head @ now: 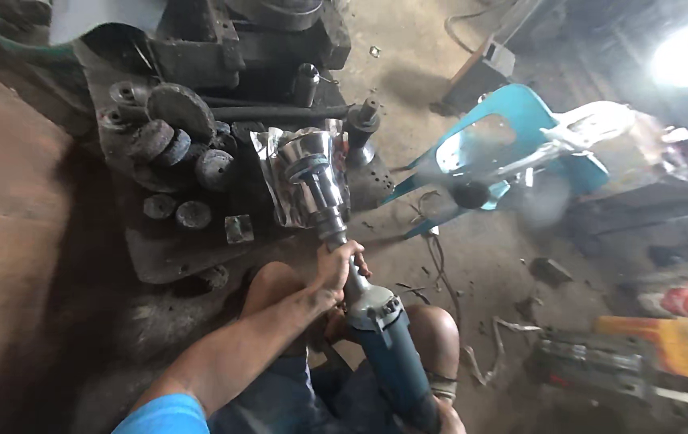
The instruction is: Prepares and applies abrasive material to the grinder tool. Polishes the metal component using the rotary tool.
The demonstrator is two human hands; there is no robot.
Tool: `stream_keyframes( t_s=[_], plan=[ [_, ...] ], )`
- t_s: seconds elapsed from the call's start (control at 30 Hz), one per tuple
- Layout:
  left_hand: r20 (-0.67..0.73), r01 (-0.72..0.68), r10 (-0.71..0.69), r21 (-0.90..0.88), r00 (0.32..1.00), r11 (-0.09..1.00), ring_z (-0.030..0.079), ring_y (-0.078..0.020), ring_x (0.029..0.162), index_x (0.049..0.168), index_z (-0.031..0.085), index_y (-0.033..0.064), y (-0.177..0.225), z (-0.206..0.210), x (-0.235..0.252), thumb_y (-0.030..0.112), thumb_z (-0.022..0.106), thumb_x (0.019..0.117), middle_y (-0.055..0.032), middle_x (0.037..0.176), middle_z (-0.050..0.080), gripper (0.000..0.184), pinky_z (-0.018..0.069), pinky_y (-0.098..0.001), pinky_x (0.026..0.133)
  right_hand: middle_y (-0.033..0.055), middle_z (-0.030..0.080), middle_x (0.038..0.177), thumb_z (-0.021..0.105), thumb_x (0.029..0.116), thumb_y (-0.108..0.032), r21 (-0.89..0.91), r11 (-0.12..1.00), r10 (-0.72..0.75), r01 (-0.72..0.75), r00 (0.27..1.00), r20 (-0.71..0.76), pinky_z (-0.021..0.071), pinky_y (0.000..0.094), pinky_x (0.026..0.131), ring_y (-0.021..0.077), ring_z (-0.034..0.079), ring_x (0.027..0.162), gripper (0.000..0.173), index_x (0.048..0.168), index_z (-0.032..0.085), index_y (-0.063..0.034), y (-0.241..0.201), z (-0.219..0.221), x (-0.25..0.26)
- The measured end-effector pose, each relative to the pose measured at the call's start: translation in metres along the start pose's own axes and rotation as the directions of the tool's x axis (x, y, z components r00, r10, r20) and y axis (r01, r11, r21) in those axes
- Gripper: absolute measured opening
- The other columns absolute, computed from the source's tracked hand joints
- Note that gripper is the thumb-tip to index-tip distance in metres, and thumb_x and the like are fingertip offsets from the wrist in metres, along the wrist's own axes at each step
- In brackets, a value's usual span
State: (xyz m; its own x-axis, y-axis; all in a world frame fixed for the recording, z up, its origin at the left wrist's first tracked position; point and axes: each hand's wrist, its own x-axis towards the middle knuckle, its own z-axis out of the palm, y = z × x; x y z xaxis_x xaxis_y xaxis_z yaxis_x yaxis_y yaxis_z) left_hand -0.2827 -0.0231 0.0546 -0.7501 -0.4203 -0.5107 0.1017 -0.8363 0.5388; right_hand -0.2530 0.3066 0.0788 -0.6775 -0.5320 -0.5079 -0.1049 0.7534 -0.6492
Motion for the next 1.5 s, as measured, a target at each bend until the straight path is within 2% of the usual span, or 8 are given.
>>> stream_keyframes(
  t_s=[0.2, 0.37, 0.53, 0.73, 0.87, 1.0, 1.13, 1.5],
  plan=[
    [-0.017, -0.02, 0.021, 0.012, 1.0, 1.0, 0.058, -0.0205, 0.051, 0.087, 0.051, 0.0032, 0.0, -0.003, 0.0, 0.002, 0.053, 0.096, -0.0078, 0.06, 0.054, 0.009, 0.0582, -0.0386, 0.056, 0.0124, 0.075, 0.095, 0.085, 0.082, -0.034, -0.067, 0.997, 0.048, -0.048, 0.999, 0.002, 0.0605, 0.0487, 0.088, 0.0219, 0.074, 0.089, 0.045, 0.11, 0.071, -0.001, -0.004, 0.002, -0.001],
    [-0.015, -0.02, 0.021, 0.014, 1.0, 1.0, 0.059, -0.0207, 0.052, 0.087, 0.051, 0.0038, 0.001, -0.006, 0.0, 0.003, 0.053, 0.0951, -0.0073, 0.061, 0.055, 0.008, 0.0585, -0.0391, 0.057, 0.0106, 0.076, 0.095, 0.086, 0.0809, -0.034, -0.011, 1.0, 0.001, 0.0, 1.0, 0.001, 0.0612, 0.0445, 0.087, 0.0182, 0.074, 0.088, 0.046, 0.11, 0.071, -0.0013, -0.002, 0.002, -0.001],
    [0.028, -0.025, 0.025, -0.009, 0.999, 1.0, 0.058, -0.0203, 0.051, 0.089, 0.049, 0.0049, 0.0, -0.007, 0.001, 0.003, 0.049, 0.0966, -0.0063, 0.059, 0.053, 0.008, 0.0582, -0.0401, 0.058, 0.011, 0.075, 0.1, 0.087, 0.0791, -0.031, 0.038, 0.999, 0.01, -0.01, 1.0, 0.007, 0.0594, 0.0401, 0.093, 0.016, 0.073, 0.095, 0.05, 0.113, 0.069, 0.0011, 0.0, 0.003, -0.002],
    [0.08, -0.055, 0.055, -0.004, 0.995, 0.998, 0.059, -0.0212, 0.052, 0.089, 0.048, 0.0048, -0.002, -0.007, 0.002, 0.002, 0.048, 0.0952, -0.0067, 0.059, 0.054, 0.007, 0.0587, -0.0404, 0.059, 0.012, 0.075, 0.093, 0.084, 0.0816, -0.04, -0.093, 0.988, 0.124, -0.123, 0.992, 0.008, 0.0585, 0.0495, 0.088, 0.0228, 0.073, 0.091, 0.045, 0.104, 0.073, -0.0027, -0.015, 0.001, -0.004],
    [0.058, -0.05, 0.051, -0.02, 0.997, 0.999, 0.058, -0.0204, 0.051, 0.088, 0.048, 0.0053, -0.002, -0.006, 0.001, 0.003, 0.047, 0.0967, -0.006, 0.06, 0.053, 0.009, 0.0584, -0.0401, 0.059, 0.0114, 0.074, 0.092, 0.085, 0.0803, -0.039, -0.028, 0.998, 0.065, -0.064, 0.998, 0.028, 0.0588, 0.048, 0.086, 0.0211, 0.073, 0.089, 0.045, 0.103, 0.072, -0.002, -0.016, -0.007, -0.008],
    [0.04, -0.045, 0.047, -0.038, 0.998, 0.998, 0.058, -0.0194, 0.052, 0.087, 0.048, 0.0071, 0.003, -0.009, 0.002, 0.006, 0.046, 0.0975, -0.0046, 0.06, 0.052, 0.011, 0.058, -0.0397, 0.059, 0.0119, 0.074, 0.105, 0.077, 0.088, -0.044, 0.088, 0.99, -0.12, 0.108, 0.981, 0.149, 0.0594, 0.044, 0.092, 0.0174, 0.072, 0.098, 0.06, 0.125, 0.064, 0.0009, 0.001, -0.021, -0.015],
    [0.011, -0.032, 0.032, -0.021, 0.999, 0.999, 0.057, -0.0197, 0.051, 0.092, 0.048, 0.0063, 0.004, -0.008, 0.005, 0.006, 0.044, 0.1005, -0.0052, 0.061, 0.052, 0.01, 0.0584, -0.0401, 0.059, 0.0125, 0.076, 0.095, 0.078, 0.0908, -0.038, -0.059, 0.996, -0.065, 0.066, 0.998, 0.022, 0.0602, 0.0491, 0.087, 0.0219, 0.074, 0.091, 0.044, 0.116, 0.069, -0.0021, -0.001, -0.005, -0.016],
    [-0.018, -0.022, 0.022, -0.01, 1.0, 1.0, 0.057, -0.0196, 0.051, 0.09, 0.047, 0.007, 0.002, -0.011, 0.012, 0.004, 0.046, 0.0966, -0.005, 0.06, 0.052, 0.007, 0.0582, -0.0402, 0.058, 0.0129, 0.076, 0.094, 0.077, 0.0906, -0.042, -0.112, 0.993, -0.039, 0.038, 0.999, -0.006, 0.0595, 0.0511, 0.086, 0.0236, 0.074, 0.091, 0.045, 0.114, 0.071, -0.0038, -0.003, 0.0, -0.01]
  ],
)
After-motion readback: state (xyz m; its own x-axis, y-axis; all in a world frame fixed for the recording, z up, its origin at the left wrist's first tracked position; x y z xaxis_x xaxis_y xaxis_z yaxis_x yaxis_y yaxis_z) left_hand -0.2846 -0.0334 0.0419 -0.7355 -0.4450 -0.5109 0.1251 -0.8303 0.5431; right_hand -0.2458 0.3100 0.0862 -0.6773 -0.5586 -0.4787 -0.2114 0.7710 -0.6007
